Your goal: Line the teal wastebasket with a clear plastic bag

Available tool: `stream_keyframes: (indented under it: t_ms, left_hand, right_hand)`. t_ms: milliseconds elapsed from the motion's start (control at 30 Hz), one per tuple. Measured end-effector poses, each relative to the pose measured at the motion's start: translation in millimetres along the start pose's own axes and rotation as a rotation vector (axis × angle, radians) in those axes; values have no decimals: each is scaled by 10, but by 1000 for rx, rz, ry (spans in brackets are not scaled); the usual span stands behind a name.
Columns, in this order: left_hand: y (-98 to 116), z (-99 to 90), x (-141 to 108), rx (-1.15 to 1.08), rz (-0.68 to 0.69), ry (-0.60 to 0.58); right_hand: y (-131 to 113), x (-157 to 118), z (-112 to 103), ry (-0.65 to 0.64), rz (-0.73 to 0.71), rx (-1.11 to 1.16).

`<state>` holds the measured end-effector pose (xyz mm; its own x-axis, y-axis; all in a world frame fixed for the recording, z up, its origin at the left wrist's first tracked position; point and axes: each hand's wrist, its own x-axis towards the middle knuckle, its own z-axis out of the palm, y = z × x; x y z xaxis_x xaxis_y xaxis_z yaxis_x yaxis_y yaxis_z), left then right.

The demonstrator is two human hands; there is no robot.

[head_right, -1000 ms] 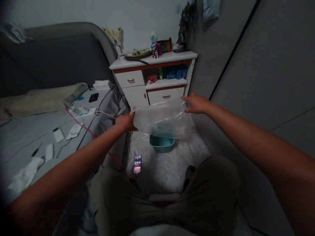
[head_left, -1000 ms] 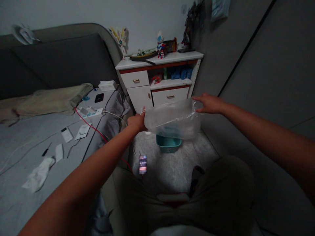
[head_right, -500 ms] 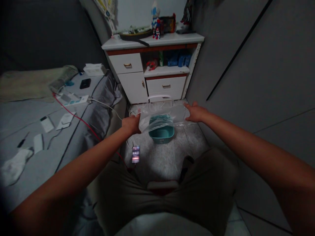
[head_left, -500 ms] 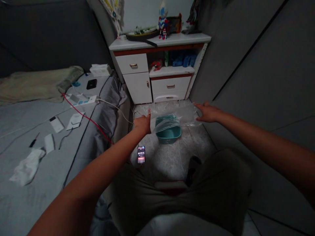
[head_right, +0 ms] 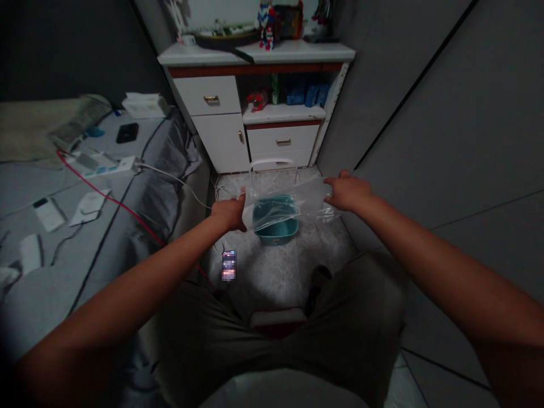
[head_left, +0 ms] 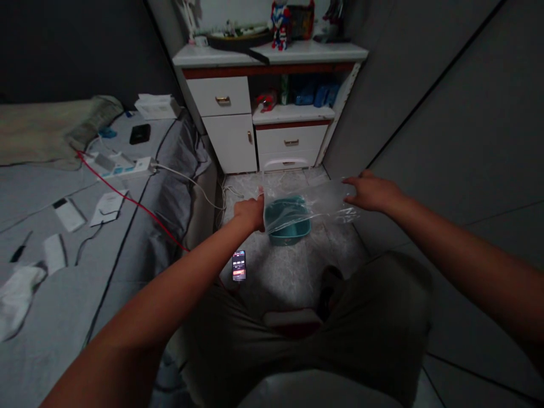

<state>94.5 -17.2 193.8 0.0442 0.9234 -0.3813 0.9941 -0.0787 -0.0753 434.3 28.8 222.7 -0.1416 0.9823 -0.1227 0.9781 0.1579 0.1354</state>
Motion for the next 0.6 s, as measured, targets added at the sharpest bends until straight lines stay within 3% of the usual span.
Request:
stream_keyframes:
  t_ms: [133,200,333,467,533,600]
  left_hand:
    - [19,13,35,-47,12,-50]
    - [19,9,38,-61,14,-65]
    - [-3,-1,45,-73,14,-57]
    - [-26,-18,41,-87,32,-41]
    - [-36,-23,42,-90,42,-34]
    - [-49,-13,59,-90,44,-21]
  right_hand:
    - [-326,-251,-105,235,-17,-99]
    - [-517,-385,-131,292,-85,-114]
    - [-887,-348,36,69,-351,23]
    - [-1335,189,412,-207,-605,166]
    - [-1583,531,599,-350,-609,230]
    - [-1800,831,768,-350,-494,288]
